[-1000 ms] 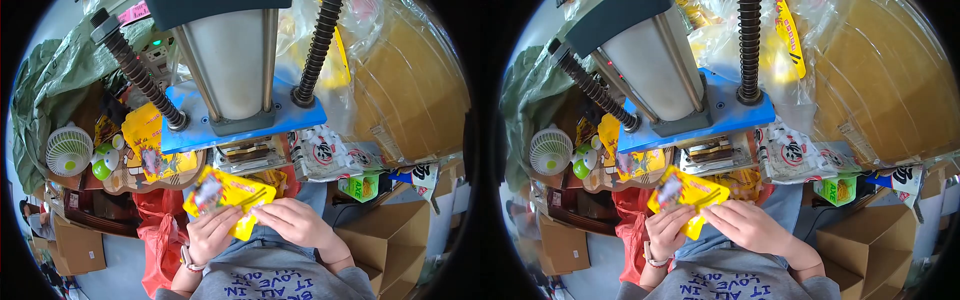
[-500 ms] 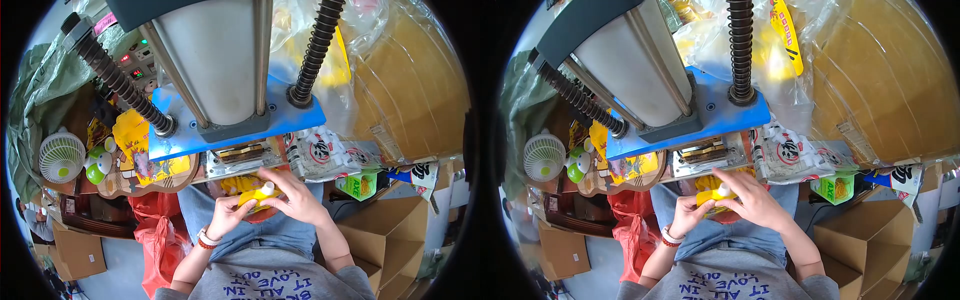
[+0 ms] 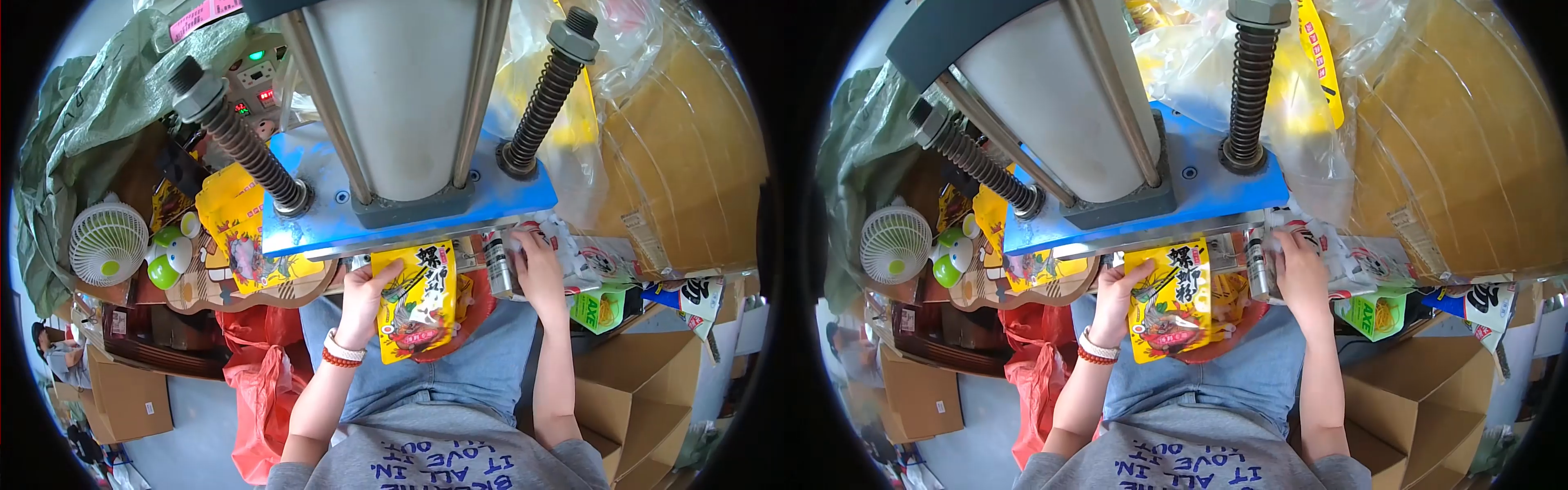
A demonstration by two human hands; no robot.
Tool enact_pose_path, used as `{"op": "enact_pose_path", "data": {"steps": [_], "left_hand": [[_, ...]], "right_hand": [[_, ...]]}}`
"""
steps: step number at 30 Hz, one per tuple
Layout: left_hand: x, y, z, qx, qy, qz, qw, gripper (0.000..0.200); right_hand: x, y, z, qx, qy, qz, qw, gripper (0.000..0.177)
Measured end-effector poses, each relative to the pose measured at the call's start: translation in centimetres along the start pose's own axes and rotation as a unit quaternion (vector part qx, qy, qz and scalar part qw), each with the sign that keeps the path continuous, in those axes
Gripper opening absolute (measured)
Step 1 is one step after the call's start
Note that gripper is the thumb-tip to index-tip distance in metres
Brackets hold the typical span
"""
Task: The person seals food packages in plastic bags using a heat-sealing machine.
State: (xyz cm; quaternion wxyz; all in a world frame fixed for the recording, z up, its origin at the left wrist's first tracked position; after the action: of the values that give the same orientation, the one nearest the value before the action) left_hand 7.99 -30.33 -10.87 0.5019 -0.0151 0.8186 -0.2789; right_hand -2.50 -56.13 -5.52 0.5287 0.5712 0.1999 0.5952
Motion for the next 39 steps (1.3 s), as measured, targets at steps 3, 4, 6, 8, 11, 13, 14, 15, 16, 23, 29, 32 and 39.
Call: {"op": "enact_pose_path", "data": {"steps": [3,4,6,8,11,13,14,15,16,23,29,32,39], "left_hand": [[-1.7,2.4,0.4,-0.001,-0.044,0.21,0.977,0.024],[-3.5,4.1,-0.1,-0.027,-0.097,0.362,0.927,0.026],[-9.0,5.6,-3.2,-0.218,-0.246,0.611,0.721,0.061],[-8.2,9.7,-3.3,-0.206,-0.247,0.818,0.478,0.089],[-6.4,10.6,-5.2,-0.114,-0.335,0.78,0.516,0.063],[-7.3,11.4,-6.8,-0.143,-0.33,0.694,0.624,0.038],[-7.9,11.2,-7.4,-0.168,-0.316,0.637,0.682,0.027],[-8.3,10.4,-8.3,-0.169,-0.328,0.599,0.71,0.028],[-8.8,9.2,-9.2,-0.167,-0.34,0.56,0.737,0.029],[-8.6,-1.6,-14.6,-0.008,-0.461,0.654,0.6,0.041],[-6.1,-3.4,-13.4,0.157,-0.34,0.5,0.781,0.025],[0.8,-0.2,-7.7,0.065,-0.083,0.347,0.932,0.024],[0.4,-1.0,-1.5,0.02,0.038,0.047,0.998,0.023]], "right_hand": [[-0.3,0.8,-0.5,0.01,0.003,0.057,0.998,0.031],[0.5,1.7,-0.7,0.008,0.008,0.058,0.998,0.031],[1.6,4.7,-2.2,-0.06,-0.042,0.201,0.977,0.027],[1.7,4.3,-4.0,-0.067,-0.036,0.27,0.96,0.024],[6.3,3.9,-5.2,-0.062,0.068,0.306,0.948,0.029],[9.8,5.3,-6.1,-0.074,0.111,0.286,0.949,0.032],[11.1,6.3,-6.6,-0.108,0.144,0.258,0.949,0.033],[12.3,7.3,-7.0,-0.143,0.178,0.228,0.946,0.034],[13.6,8.0,-7.5,-0.16,0.213,0.174,0.948,0.036],[18.7,3.6,-7.0,-0.004,0.364,0.074,0.928,0.033],[17.5,6.1,-6.7,0.047,0.341,0.186,0.92,0.053],[14.1,5.4,-4.1,0.018,0.211,0.187,0.959,0.053],[4.3,4.1,0.6,-0.123,0.047,-0.014,0.991,0.031]]}}
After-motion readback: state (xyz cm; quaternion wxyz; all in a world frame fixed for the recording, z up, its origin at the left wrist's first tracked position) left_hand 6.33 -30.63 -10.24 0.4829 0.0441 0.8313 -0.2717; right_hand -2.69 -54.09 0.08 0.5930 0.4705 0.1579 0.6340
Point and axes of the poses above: each hand's wrist, its own z-axis towards the middle knuckle, its own y-axis out of the back of the hand, x = y × z, the point moved 7 cm from there along z, towards the middle knuckle, and after that the axes turned 2 degrees about z, right-handed, at the moved point
